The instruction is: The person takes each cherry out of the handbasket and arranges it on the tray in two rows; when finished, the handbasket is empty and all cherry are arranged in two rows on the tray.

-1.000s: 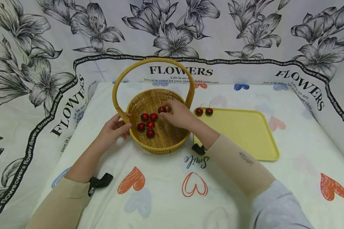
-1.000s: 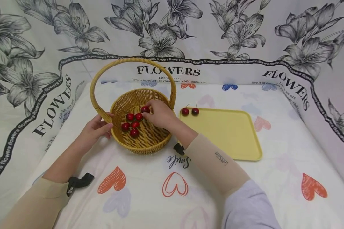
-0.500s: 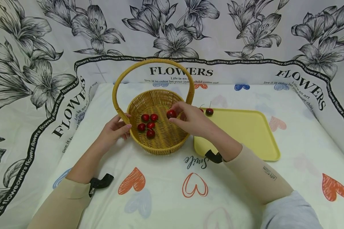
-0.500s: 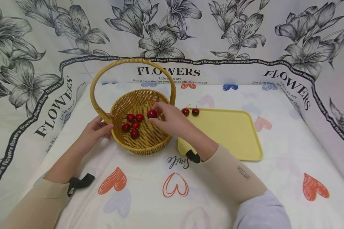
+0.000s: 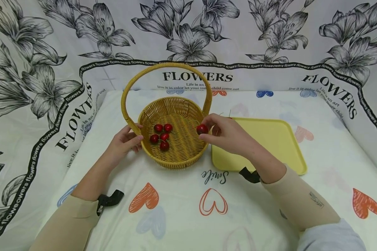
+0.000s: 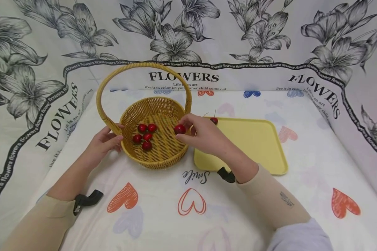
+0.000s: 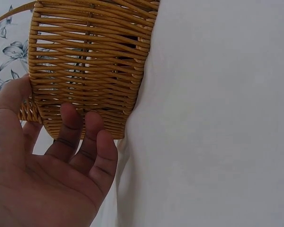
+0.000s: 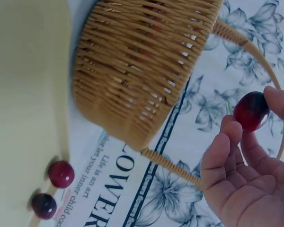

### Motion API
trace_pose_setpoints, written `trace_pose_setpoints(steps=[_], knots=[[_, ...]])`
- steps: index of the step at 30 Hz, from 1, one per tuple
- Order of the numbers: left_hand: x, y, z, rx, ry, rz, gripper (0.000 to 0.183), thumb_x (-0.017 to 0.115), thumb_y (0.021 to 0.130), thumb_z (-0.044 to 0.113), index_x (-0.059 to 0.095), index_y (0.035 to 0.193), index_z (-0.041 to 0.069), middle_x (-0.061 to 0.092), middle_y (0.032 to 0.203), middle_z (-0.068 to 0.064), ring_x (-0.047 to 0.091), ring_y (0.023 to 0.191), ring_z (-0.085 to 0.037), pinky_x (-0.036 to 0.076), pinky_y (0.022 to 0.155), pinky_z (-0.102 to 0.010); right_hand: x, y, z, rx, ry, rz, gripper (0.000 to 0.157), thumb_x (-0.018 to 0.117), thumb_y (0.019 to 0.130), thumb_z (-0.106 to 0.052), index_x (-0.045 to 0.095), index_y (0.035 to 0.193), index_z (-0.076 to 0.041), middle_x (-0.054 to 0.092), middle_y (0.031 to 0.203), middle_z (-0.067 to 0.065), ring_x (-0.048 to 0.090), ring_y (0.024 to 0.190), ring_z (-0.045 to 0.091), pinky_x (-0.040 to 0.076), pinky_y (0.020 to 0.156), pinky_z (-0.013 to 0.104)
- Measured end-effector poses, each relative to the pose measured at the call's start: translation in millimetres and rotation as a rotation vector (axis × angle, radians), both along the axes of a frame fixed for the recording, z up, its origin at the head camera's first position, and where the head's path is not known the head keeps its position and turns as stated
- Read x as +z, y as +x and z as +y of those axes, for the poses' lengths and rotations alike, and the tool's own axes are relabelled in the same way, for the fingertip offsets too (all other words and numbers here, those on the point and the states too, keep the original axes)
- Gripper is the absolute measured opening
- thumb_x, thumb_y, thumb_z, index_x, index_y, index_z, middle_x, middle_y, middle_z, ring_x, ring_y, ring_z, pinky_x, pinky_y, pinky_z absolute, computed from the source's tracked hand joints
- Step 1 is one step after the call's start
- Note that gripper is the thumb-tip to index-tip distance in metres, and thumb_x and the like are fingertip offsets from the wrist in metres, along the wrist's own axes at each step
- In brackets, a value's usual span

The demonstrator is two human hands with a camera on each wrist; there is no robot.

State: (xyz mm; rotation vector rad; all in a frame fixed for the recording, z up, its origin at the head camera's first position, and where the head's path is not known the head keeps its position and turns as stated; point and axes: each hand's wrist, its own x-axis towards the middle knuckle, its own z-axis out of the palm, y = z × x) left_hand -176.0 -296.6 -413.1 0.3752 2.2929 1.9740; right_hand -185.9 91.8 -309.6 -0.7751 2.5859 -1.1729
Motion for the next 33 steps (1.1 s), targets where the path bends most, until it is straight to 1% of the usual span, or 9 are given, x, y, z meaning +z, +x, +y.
trace_pose_setpoints(steps=[6, 10, 16, 21, 25, 28, 33], knots=[[1.3, -1.8, -1, 0.004, -0.008, 0.006, 0.043, 0.062, 0.105, 0.013, 0.047, 0.143, 0.003, 0.069, 0.104, -0.009, 0.064, 0.079, -0.027, 0.056, 0.063, -0.033, -7.0, -1.7, 18, -0.054, 0.021, 0.008, 0.032, 0.078, 0.094, -0.023, 0.063, 0.122, -0.016, 0.066, 0.107, -0.001, 0.056, 0.085, 0.022, 0.048, 0.068, 0.035], [2.4, -2.2, -2, 0.007, -0.005, 0.007, 0.043, 0.062, 0.105, 0.013, 0.047, 0.143, 0.002, 0.069, 0.103, -0.009, 0.064, 0.078, -0.028, 0.056, 0.063, -0.032, -12.8, -7.6, 28, -0.088, 0.022, 0.006, 0.033, 0.078, 0.094, -0.021, 0.062, 0.122, -0.015, 0.066, 0.11, 0.0, 0.055, 0.087, 0.023, 0.047, 0.068, 0.034], [2.3, -2.0, -3, 0.006, 0.001, 0.002, 0.043, 0.062, 0.105, 0.013, 0.047, 0.144, 0.003, 0.068, 0.103, -0.01, 0.064, 0.078, -0.027, 0.056, 0.064, -0.032, -19.2, -18.5, 46, -0.161, 0.019, -0.017, 0.035, 0.078, 0.094, -0.021, 0.06, 0.123, -0.011, 0.063, 0.111, 0.008, 0.055, 0.09, 0.026, 0.048, 0.073, 0.036], [1.6, -0.5, -5, 0.014, 0.0, 0.007, 0.041, 0.061, 0.105, 0.012, 0.048, 0.143, 0.003, 0.067, 0.103, -0.015, 0.064, 0.078, -0.027, 0.056, 0.063, -0.032, -27.4, -32.9, 60, -0.215, 0.036, -0.028, 0.038, 0.077, 0.094, -0.025, 0.059, 0.124, -0.01, 0.062, 0.114, 0.012, 0.054, 0.096, 0.027, 0.048, 0.077, 0.038], [0.6, -0.3, -5, 0.009, 0.006, 0.009, 0.042, 0.061, 0.105, 0.012, 0.047, 0.143, 0.003, 0.067, 0.103, -0.016, 0.064, 0.078, -0.027, 0.056, 0.063, -0.031, -36.9, -48.0, 75, -0.261, 0.073, -0.025, 0.039, 0.076, 0.095, -0.027, 0.057, 0.124, -0.009, 0.062, 0.114, 0.014, 0.055, 0.095, 0.029, 0.047, 0.074, 0.039], [-0.3, 0.1, -4, 0.008, 0.018, 0.005, 0.041, 0.061, 0.105, 0.011, 0.048, 0.143, 0.003, 0.068, 0.101, -0.014, 0.064, 0.078, -0.026, 0.056, 0.063, -0.031, -44.2, -59.5, 85, -0.299, 0.11, -0.053, 0.041, 0.075, 0.096, -0.029, 0.056, 0.126, -0.008, 0.061, 0.114, 0.016, 0.055, 0.094, 0.03, 0.048, 0.074, 0.038], [-1.2, 0.6, -2, 0.006, 0.024, -0.008, 0.042, 0.062, 0.104, 0.011, 0.047, 0.143, 0.003, 0.069, 0.1, -0.007, 0.064, 0.078, -0.026, 0.056, 0.064, -0.031, -55.0, -74.6, 101, -0.36, 0.189, -0.122, 0.045, 0.073, 0.097, -0.032, 0.054, 0.128, -0.007, 0.061, 0.116, 0.018, 0.056, 0.096, 0.031, 0.048, 0.077, 0.04]])
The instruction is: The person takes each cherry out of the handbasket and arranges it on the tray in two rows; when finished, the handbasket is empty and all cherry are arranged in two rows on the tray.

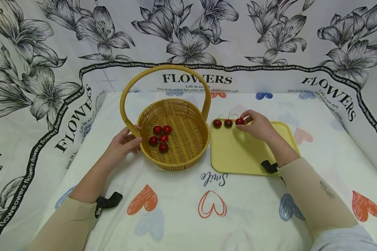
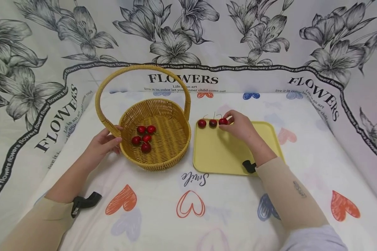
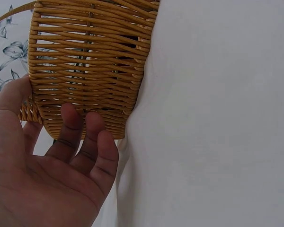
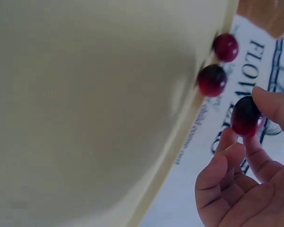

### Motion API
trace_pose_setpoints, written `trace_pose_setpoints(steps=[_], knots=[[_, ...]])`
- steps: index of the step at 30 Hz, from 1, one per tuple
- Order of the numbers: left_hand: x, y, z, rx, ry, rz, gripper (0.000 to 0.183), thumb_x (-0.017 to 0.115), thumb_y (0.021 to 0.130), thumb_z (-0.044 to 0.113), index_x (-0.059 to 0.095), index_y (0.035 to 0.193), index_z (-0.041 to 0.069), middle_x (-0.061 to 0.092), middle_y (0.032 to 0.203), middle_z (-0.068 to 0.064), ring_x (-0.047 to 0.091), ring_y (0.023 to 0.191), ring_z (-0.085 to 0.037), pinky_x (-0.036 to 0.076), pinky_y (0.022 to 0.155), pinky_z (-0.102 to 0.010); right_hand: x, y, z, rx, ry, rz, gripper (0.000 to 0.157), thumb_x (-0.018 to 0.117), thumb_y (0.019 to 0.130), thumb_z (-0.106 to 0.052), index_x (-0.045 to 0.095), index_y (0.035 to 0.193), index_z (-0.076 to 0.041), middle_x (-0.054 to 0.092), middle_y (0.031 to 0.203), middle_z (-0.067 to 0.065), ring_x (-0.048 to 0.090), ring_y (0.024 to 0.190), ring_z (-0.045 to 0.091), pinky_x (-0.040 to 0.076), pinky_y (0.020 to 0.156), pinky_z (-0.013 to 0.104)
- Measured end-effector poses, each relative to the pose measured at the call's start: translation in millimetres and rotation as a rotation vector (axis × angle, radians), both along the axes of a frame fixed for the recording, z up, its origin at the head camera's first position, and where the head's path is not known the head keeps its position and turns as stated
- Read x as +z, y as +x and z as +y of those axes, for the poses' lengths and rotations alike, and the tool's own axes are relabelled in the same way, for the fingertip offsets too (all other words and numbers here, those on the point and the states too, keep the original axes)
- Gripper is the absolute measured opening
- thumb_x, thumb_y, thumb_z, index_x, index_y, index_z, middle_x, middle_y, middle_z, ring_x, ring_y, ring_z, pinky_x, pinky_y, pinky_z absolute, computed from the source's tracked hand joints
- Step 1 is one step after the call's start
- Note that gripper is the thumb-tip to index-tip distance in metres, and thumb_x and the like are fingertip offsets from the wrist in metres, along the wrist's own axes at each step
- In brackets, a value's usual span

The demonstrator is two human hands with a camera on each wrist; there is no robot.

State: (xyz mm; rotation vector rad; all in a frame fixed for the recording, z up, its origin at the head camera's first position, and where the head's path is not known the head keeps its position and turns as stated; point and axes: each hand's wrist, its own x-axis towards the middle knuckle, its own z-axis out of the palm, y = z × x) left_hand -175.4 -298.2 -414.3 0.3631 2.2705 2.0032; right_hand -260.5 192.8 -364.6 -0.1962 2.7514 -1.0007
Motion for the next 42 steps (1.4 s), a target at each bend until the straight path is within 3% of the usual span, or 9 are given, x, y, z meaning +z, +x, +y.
trace_pose_setpoints(steps=[6, 12, 22, 31, 42], knots=[[-0.5, 1.1, 1, 0.0, -0.009, -0.008, 0.043, 0.062, 0.104, 0.012, 0.047, 0.143, 0.003, 0.069, 0.101, -0.007, 0.064, 0.078, -0.027, 0.056, 0.064, -0.032, -10.2, -12.0, 8, -0.016, 0.085, -0.068, 0.047, 0.072, 0.097, -0.033, 0.054, 0.129, -0.004, 0.06, 0.12, 0.022, 0.055, 0.099, 0.034, 0.046, 0.085, 0.046], [-1.4, 0.8, 0, -0.001, -0.014, -0.005, 0.043, 0.062, 0.105, 0.013, 0.047, 0.144, 0.004, 0.068, 0.102, -0.008, 0.063, 0.078, -0.028, 0.056, 0.064, -0.033, -18.1, -22.2, 11, -0.027, 0.164, -0.053, 0.046, 0.073, 0.097, -0.034, 0.056, 0.127, -0.004, 0.061, 0.12, 0.023, 0.056, 0.102, 0.036, 0.044, 0.092, 0.05], [-0.1, -0.6, 1, -0.009, -0.019, -0.008, 0.044, 0.062, 0.105, 0.015, 0.046, 0.144, 0.003, 0.066, 0.104, -0.017, 0.063, 0.079, -0.028, 0.056, 0.063, -0.033, -17.6, -24.3, 12, -0.015, 0.185, -0.068, 0.051, 0.073, 0.097, -0.034, 0.054, 0.13, -0.001, 0.06, 0.121, 0.025, 0.056, 0.102, 0.037, 0.044, 0.091, 0.05], [-0.4, -2.8, 0, -0.004, -0.039, -0.005, 0.045, 0.062, 0.105, 0.015, 0.045, 0.145, 0.003, 0.065, 0.105, -0.02, 0.063, 0.079, -0.029, 0.056, 0.064, -0.034, -4.3, -16.9, 13, -0.033, 0.11, -0.107, 0.062, 0.071, 0.098, -0.036, 0.049, 0.141, 0.002, 0.055, 0.13, 0.028, 0.054, 0.113, 0.041, 0.043, 0.099, 0.055], [-0.7, -1.3, -1, -0.003, -0.036, -0.005, 0.045, 0.062, 0.105, 0.015, 0.045, 0.145, 0.003, 0.066, 0.105, -0.018, 0.063, 0.079, -0.029, 0.056, 0.064, -0.034, 23.6, -0.6, -2, -0.078, -0.041, 0.035, 0.052, 0.069, 0.099, -0.04, 0.057, 0.136, -0.005, 0.057, 0.122, 0.017, 0.051, 0.111, 0.034, 0.044, 0.086, 0.046]])
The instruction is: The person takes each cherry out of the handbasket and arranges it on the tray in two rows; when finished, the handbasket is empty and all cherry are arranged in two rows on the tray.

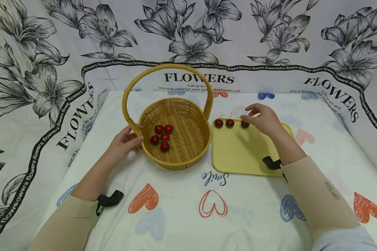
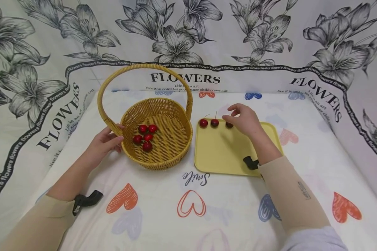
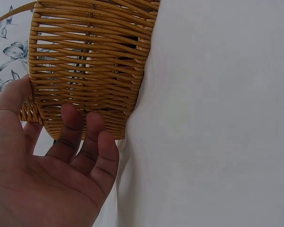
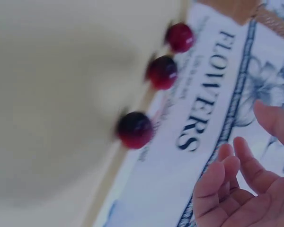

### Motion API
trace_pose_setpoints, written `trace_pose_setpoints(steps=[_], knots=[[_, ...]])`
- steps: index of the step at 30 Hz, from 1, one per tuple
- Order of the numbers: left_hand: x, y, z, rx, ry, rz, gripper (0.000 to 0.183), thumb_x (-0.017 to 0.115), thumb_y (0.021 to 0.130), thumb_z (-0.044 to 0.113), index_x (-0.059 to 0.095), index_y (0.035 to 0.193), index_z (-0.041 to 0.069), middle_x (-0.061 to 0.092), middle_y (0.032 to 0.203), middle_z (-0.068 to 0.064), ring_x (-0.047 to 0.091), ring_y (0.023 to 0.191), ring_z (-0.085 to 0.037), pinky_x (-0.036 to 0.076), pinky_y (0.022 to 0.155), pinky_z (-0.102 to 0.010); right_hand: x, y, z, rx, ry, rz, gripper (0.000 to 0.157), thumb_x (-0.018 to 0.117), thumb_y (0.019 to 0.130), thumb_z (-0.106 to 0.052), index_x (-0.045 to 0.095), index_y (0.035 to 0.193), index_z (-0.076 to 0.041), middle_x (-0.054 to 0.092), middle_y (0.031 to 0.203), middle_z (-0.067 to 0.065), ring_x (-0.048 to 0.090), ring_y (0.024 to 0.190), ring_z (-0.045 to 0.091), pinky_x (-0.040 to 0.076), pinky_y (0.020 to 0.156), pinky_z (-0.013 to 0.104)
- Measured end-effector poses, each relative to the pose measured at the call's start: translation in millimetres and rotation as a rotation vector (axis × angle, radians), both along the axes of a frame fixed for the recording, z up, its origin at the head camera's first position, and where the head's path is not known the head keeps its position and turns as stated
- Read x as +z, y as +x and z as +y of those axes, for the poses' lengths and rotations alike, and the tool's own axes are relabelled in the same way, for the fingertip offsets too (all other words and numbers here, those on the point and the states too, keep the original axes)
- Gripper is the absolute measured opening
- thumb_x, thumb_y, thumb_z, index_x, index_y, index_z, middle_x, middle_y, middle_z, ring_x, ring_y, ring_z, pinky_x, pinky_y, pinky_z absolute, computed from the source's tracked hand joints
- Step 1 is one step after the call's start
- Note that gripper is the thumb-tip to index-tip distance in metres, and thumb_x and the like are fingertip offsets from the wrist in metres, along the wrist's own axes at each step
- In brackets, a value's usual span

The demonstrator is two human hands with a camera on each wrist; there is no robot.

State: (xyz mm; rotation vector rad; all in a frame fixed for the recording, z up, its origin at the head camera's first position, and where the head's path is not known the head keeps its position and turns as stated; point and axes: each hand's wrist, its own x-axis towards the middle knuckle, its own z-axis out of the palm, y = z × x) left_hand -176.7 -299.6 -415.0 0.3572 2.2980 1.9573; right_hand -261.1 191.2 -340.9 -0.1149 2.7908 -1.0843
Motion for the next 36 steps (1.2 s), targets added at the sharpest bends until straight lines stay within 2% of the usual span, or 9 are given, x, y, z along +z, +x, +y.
trace_pose_setpoints(steps=[6, 11, 16, 23, 30, 36], knots=[[-0.6, 0.5, 0, -0.006, 0.017, 0.001, 0.044, 0.062, 0.105, 0.013, 0.045, 0.144, 0.003, 0.067, 0.103, -0.013, 0.063, 0.078, -0.028, 0.056, 0.064, -0.033, 16.1, 16.9, -17, -0.004, -0.078, 0.063, 0.047, 0.069, 0.098, -0.043, 0.062, 0.131, -0.009, 0.059, 0.114, 0.011, 0.06, 0.1, 0.03, 0.046, 0.077, 0.04], [-0.9, 1.2, 0, -0.003, 0.024, -0.002, 0.044, 0.062, 0.105, 0.013, 0.045, 0.144, 0.003, 0.067, 0.102, -0.011, 0.063, 0.078, -0.027, 0.056, 0.064, -0.032, 29.7, 31.1, -32, 0.014, -0.135, 0.097, 0.041, 0.071, 0.097, -0.042, 0.065, 0.126, -0.013, 0.06, 0.108, 0.007, 0.061, 0.088, 0.026, 0.046, 0.068, 0.035], [-0.5, 2.2, 0, -0.001, 0.018, 0.0, 0.044, 0.062, 0.105, 0.013, 0.045, 0.145, 0.003, 0.067, 0.102, -0.011, 0.063, 0.078, -0.027, 0.056, 0.063, -0.032, 36.4, 43.0, -50, 0.064, -0.189, 0.089, 0.035, 0.072, 0.097, -0.037, 0.066, 0.124, -0.014, 0.062, 0.106, 0.007, 0.059, 0.088, 0.024, 0.046, 0.069, 0.034], [0.0, 1.7, 0, -0.002, 0.011, 0.001, 0.045, 0.062, 0.105, 0.014, 0.045, 0.145, 0.003, 0.067, 0.103, -0.013, 0.063, 0.078, -0.028, 0.056, 0.064, -0.033, 33.9, 54.1, -74, 0.171, -0.247, 0.099, 0.03, 0.075, 0.096, -0.029, 0.067, 0.122, -0.016, 0.062, 0.105, 0.005, 0.058, 0.089, 0.024, 0.045, 0.071, 0.037], [-0.8, 0.9, 0, -0.007, 0.009, 0.0, 0.044, 0.061, 0.105, 0.013, 0.045, 0.145, 0.002, 0.066, 0.103, -0.015, 0.063, 0.079, -0.029, 0.056, 0.064, -0.033, 22.9, 54.7, -94, 0.296, -0.299, 0.099, 0.031, 0.076, 0.096, -0.025, 0.066, 0.122, -0.013, 0.061, 0.103, 0.005, 0.055, 0.085, 0.023, 0.046, 0.066, 0.029], [-0.6, 0.2, 0, -0.01, 0.007, 0.008, 0.044, 0.061, 0.105, 0.013, 0.045, 0.144, 0.001, 0.066, 0.104, -0.019, 0.063, 0.078, -0.03, 0.056, 0.063, -0.033, 16.9, 54.6, -111, 0.353, -0.326, 0.106, 0.031, 0.077, 0.095, -0.024, 0.066, 0.122, -0.014, 0.062, 0.104, 0.003, 0.056, 0.083, 0.022, 0.047, 0.068, 0.029]])
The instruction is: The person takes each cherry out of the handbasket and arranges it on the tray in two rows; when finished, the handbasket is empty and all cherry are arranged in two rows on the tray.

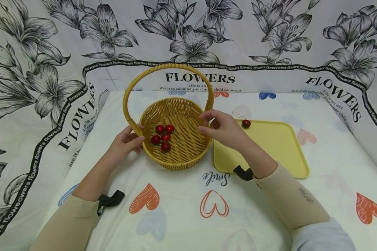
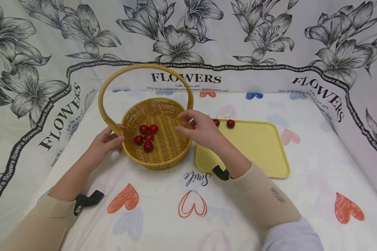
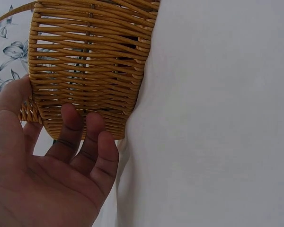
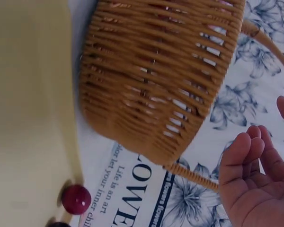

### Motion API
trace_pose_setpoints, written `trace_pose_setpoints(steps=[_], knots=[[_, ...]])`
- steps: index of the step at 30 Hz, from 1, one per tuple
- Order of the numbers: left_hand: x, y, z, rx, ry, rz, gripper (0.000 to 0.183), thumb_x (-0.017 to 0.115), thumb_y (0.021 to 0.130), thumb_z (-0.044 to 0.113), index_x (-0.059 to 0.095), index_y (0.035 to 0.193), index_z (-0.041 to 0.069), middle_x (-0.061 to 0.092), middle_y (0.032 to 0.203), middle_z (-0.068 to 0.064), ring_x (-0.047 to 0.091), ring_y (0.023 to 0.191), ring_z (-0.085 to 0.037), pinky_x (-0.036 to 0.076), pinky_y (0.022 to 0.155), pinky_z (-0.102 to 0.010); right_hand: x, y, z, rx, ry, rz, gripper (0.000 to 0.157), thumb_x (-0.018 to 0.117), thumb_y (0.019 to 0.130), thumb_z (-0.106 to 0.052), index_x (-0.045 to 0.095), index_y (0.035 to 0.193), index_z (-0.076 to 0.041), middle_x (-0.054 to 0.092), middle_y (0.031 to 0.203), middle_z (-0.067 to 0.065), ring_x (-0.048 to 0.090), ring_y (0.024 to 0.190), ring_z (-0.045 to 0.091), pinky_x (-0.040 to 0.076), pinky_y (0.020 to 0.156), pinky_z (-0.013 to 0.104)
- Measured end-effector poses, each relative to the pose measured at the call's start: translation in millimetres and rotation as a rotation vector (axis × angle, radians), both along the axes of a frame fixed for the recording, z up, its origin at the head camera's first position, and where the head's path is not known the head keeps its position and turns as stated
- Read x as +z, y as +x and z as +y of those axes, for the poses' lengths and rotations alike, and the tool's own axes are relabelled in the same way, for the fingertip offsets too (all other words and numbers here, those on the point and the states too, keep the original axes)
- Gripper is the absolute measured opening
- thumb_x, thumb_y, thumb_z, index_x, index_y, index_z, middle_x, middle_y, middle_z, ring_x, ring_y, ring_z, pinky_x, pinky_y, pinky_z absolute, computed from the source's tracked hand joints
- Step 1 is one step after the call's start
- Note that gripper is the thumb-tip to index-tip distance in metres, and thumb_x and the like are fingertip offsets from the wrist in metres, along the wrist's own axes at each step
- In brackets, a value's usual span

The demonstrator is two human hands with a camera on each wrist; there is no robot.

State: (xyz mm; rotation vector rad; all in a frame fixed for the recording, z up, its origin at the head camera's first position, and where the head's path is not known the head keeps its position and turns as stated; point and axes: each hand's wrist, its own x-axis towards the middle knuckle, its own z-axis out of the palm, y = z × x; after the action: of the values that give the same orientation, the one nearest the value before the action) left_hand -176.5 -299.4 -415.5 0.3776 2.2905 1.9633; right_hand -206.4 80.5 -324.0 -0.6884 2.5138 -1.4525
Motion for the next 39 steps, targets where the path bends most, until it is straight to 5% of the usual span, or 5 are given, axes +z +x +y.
trace_pose_setpoints(steps=[18, 39], knots=[[2.8, -1.6, 0, -0.001, -0.008, 0.016, 0.043, 0.061, 0.105, 0.012, 0.045, 0.144, 0.001, 0.068, 0.102, -0.009, 0.063, 0.079, -0.031, 0.057, 0.064, -0.033, -23.6, 4.0, -67, 0.176, 0.022, -0.016, 0.034, 0.077, 0.095, -0.028, 0.067, 0.123, -0.012, 0.061, 0.1, 0.001, 0.057, 0.081, 0.025, 0.047, 0.068, 0.029], [4.6, 2.3, 1, 0.003, -0.016, -0.004, 0.044, 0.06, 0.105, 0.013, 0.045, 0.145, 0.003, 0.067, 0.103, -0.01, 0.062, 0.081, -0.032, 0.056, 0.065, -0.034, -42.4, -15.2, -113, 0.307, 0.385, -0.116, 0.036, 0.078, 0.094, -0.024, 0.071, 0.128, -0.014, 0.064, 0.091, 0.004, 0.054, 0.079, 0.016, 0.043, 0.066, 0.026]])
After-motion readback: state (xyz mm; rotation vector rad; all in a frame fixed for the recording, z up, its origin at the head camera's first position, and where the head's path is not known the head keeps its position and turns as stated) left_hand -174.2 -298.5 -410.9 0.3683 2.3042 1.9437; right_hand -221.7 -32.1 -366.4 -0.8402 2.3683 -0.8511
